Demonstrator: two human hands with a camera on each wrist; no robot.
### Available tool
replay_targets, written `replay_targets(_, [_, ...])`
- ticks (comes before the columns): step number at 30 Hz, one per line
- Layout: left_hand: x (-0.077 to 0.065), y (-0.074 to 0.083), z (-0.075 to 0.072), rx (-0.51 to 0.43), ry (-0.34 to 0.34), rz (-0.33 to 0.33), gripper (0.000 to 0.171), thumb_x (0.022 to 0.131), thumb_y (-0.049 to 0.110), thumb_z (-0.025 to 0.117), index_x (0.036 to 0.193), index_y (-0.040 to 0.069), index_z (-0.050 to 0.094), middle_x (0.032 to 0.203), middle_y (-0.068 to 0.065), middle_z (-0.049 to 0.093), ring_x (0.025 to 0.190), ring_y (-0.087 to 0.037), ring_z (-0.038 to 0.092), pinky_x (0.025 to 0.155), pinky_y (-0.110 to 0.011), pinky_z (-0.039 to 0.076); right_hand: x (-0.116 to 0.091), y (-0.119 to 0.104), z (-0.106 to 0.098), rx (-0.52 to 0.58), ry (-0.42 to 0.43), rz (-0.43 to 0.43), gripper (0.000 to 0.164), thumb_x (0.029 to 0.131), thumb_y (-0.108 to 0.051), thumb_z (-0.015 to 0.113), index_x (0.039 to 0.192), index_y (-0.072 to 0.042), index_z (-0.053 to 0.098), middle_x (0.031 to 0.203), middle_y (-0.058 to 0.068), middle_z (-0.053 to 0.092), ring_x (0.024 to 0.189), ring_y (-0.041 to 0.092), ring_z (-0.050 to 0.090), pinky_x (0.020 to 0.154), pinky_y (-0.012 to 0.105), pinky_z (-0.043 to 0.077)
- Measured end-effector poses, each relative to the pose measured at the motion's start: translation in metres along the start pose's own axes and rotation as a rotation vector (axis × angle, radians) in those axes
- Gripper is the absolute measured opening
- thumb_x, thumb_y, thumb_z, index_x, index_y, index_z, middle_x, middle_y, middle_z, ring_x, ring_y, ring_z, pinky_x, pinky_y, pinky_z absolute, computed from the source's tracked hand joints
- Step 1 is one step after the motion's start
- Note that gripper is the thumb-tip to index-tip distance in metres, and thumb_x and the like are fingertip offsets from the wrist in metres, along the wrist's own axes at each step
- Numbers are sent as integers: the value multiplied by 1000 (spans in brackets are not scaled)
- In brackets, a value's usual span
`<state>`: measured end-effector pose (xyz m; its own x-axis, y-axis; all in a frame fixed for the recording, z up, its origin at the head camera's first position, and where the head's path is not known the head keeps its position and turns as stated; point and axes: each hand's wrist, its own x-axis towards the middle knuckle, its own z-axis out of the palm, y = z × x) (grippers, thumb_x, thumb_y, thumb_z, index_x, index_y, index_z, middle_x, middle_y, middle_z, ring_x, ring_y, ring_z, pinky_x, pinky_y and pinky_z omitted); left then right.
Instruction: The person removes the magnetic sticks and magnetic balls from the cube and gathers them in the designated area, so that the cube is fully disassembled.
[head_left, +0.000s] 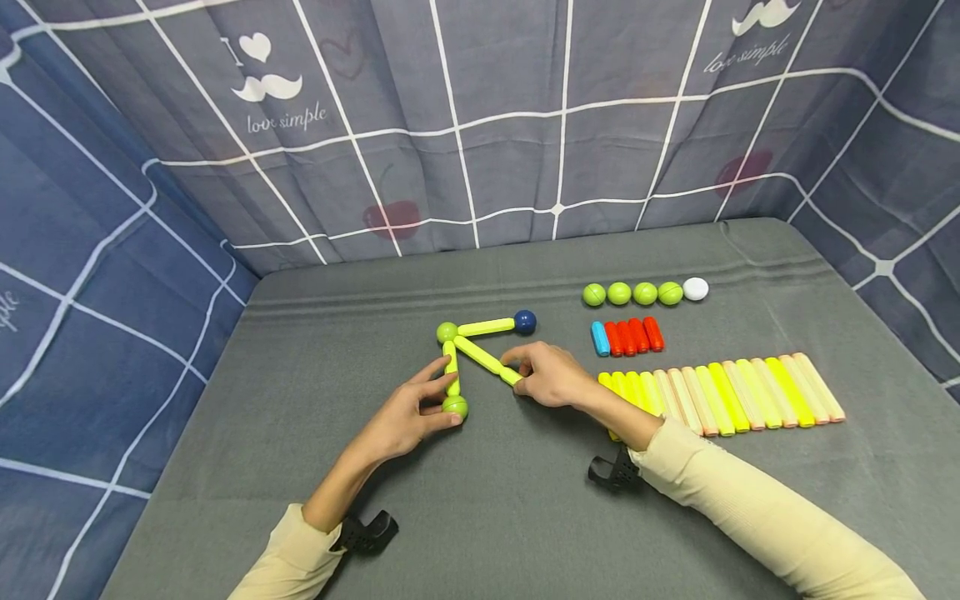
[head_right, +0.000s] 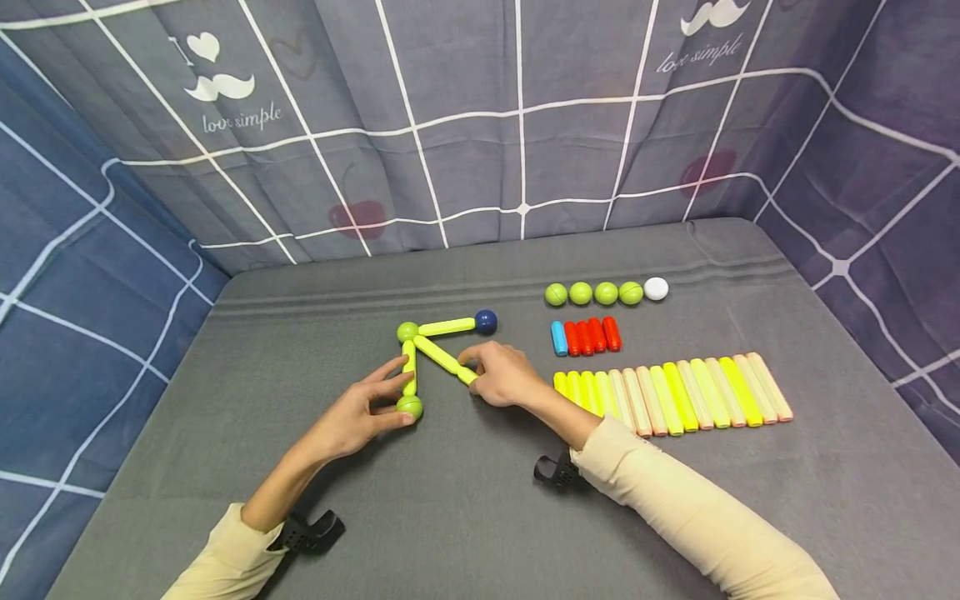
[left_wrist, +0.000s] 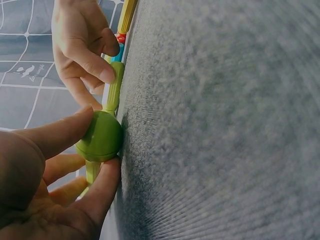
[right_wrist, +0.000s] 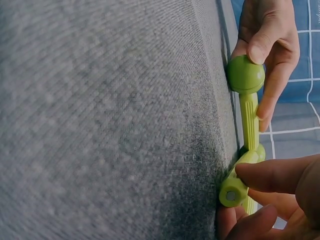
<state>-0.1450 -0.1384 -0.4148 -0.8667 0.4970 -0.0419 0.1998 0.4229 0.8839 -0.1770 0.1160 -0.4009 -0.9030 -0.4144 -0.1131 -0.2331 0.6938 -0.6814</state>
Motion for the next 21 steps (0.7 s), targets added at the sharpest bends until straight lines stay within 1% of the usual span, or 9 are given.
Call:
replay_targets(5, [0, 0, 0, -5, -1, 1, 64, 87, -1, 73, 143, -9, 42, 161, -13, 19, 121, -31, 56, 93, -25, 51, -1, -1, 0, -8, -5, 4, 40, 83, -3, 73, 123, -9, 69, 88, 4, 65, 73, 18, 54, 63, 31, 45])
replay_targets(11, [-1, 0, 0, -1, -5, 1, 64, 87, -2, 73, 143, -9, 41, 162, -13, 18, 120, -31, 56, 92, -25, 52, -2, -2, 0, -21, -12, 13, 40, 86, -4, 70, 125, -10, 69, 106, 11, 69, 91, 21, 61, 75, 38, 50])
replay_targets(13, [0, 0, 0, -1, -4, 0, 64, 87, -2, 73, 143, -9, 42, 162, -13, 18, 121, -31, 56, 92, -25, 52, -2, -2, 0, -27, -14, 11, 39, 86, -3, 68, 125, -10, 69, 107, 11, 69, 92, 22, 60, 76, 38, 50])
replay_targets(15, [0, 0, 0, 4, -2, 1, 64, 87, -2, 73, 143, -9, 42, 161, -13, 19, 121, -31, 56, 93, -25, 52, -1, -3, 0, -32, -21, 7, 39, 87, -2, 66, 125, -9, 68, 101, 9, 68, 86, 21, 58, 71, 35, 48])
replay_targets(17, [0, 0, 0, 8, -2, 2, 64, 87, -1, 73, 143, -9, 42, 161, -13, 19, 121, -31, 56, 93, -25, 52, -1, -3, -1, -39, -30, 1, 40, 87, -1, 64, 125, -9, 68, 90, 6, 64, 76, 19, 53, 64, 31, 42])
replay_targets(19, [-1, 0, 0, 13, -3, 5, 65, 87, 1, 73, 143, -9, 42, 161, -14, 19, 120, -31, 56, 93, -26, 52, -1, -3, -1, -41, -41, -7, 40, 87, 1, 62, 125, -10, 68, 78, 2, 56, 67, 17, 45, 58, 28, 35])
replay_targets(21, [-1, -1, 0, 15, -4, 9, 65, 88, 2, 74, 143, -9, 42, 161, -15, 19, 119, -31, 57, 92, -27, 53, 0, -2, -1, -44, -48, -21, 41, 87, 2, 59, 125, -10, 68, 70, 0, 47, 61, 16, 38, 56, 28, 29])
